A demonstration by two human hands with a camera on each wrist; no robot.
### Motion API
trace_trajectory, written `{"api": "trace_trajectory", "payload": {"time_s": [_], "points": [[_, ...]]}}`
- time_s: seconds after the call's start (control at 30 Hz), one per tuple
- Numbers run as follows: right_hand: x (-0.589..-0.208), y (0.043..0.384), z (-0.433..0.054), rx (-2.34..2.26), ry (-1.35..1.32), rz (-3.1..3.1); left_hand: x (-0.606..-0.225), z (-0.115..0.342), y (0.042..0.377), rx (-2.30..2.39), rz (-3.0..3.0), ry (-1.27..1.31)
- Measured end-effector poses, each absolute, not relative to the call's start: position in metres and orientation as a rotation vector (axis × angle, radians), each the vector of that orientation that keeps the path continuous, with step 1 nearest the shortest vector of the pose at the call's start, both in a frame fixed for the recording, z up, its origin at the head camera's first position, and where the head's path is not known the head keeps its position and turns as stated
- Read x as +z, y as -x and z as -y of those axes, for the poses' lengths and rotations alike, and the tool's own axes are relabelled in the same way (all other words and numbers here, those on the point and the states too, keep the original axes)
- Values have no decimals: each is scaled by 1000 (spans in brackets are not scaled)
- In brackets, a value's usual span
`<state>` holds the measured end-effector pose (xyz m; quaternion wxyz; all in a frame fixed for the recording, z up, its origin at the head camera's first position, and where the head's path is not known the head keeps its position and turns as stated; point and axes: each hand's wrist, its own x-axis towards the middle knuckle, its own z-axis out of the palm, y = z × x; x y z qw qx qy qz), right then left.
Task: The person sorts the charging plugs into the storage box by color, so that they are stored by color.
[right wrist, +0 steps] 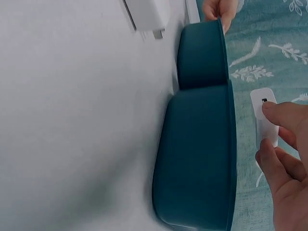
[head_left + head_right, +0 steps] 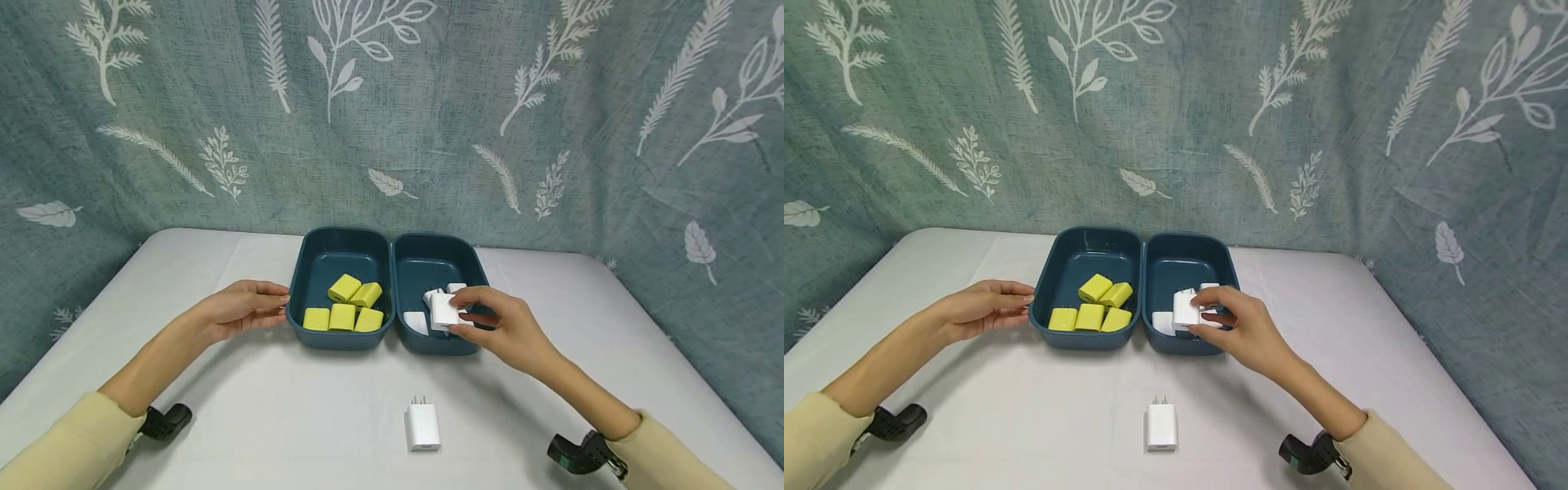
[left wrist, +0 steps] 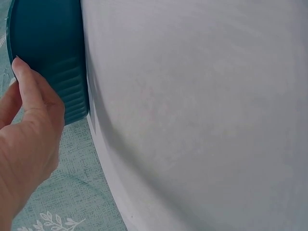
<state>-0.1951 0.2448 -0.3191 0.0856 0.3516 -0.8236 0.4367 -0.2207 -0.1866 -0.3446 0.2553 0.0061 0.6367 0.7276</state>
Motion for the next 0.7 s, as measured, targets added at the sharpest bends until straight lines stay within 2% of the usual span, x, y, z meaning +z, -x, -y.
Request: {"api": "trace_trajectory", "payload": {"time_s": [0.4, 0.7], "points": [[-324, 241, -226, 1290, -1005, 2529, -344, 192, 221, 1973, -1731, 3], [-320, 261, -213, 1202, -933, 2666, -344, 189, 223, 1971, -1716, 5]]}}
